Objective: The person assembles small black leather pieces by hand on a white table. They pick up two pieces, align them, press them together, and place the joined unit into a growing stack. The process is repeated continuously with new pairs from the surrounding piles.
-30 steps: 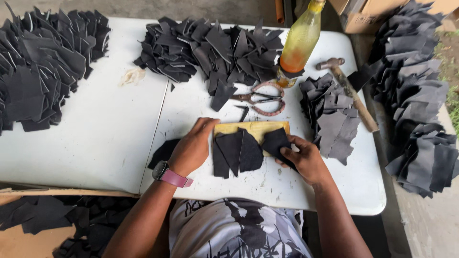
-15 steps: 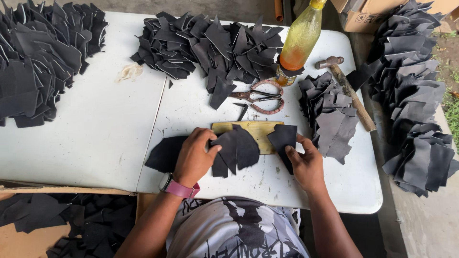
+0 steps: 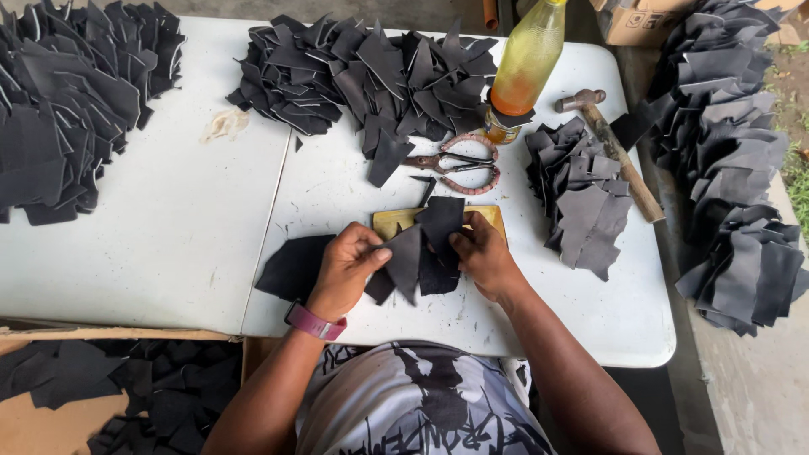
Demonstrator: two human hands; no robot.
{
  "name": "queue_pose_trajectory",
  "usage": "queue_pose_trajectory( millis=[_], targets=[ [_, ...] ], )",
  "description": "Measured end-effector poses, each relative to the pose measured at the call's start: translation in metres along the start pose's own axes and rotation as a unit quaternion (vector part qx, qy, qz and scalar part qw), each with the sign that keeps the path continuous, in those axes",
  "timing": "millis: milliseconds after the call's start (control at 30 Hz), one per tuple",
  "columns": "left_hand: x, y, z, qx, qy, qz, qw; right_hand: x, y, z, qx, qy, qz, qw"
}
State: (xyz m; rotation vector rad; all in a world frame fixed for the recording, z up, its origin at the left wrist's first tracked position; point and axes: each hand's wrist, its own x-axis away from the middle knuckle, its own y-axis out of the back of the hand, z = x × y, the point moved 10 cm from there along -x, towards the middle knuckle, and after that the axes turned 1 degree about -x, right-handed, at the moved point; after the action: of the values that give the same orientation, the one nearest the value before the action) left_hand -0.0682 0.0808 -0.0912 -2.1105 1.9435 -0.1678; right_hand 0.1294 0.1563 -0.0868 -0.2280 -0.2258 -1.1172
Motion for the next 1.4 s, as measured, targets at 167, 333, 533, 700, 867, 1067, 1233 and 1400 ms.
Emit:
queue_pose_trajectory(
  millis=[167, 333, 533, 700, 867, 1067, 1233, 1400],
  targets=[
    [0.007, 0.023, -0.017, 0.249, 0.016, -0.036, 0.968, 0.004, -0.003, 0.011, 0.083, 0.037, -0.005, 0.996],
    [0.023, 0.033, -0.085, -0.184, -0.080, -0.073, 0.977, 0.005, 0.003, 0.005, -0.079, -0.019, -0.043, 0.996],
    [0.035, -0.036, -0.084, -0.519, -0.181, -0.008, 0.835, 0.004, 0.002, 0.026, -0.048, 0.070, -0.034, 0.996],
    [0.034, -0.050, -0.074, -0.516, -0.147, 0.007, 0.844, -0.008, -0.010, 0.059, -0.059, 0.171, -0.015, 0.983],
    [0.025, -0.081, -0.082, -0.606, -0.175, 0.039, 0.775, -0.017, -0.021, 0.054, -0.071, 0.077, 0.021, 0.994],
    [0.021, -0.074, -0.067, -0.497, -0.112, 0.047, 0.859, -0.005, -0.032, 0.041, -0.067, 0.024, 0.068, 0.995],
    [0.021, -0.045, -0.043, -0.285, -0.080, 0.085, 0.951, 0.007, -0.044, 0.026, 0.098, 0.022, 0.081, 0.992],
    [0.033, -0.011, -0.019, 0.066, 0.010, 0.049, 0.997, 0.006, -0.045, 0.031, 0.127, 0.053, 0.085, 0.987]
  ],
)
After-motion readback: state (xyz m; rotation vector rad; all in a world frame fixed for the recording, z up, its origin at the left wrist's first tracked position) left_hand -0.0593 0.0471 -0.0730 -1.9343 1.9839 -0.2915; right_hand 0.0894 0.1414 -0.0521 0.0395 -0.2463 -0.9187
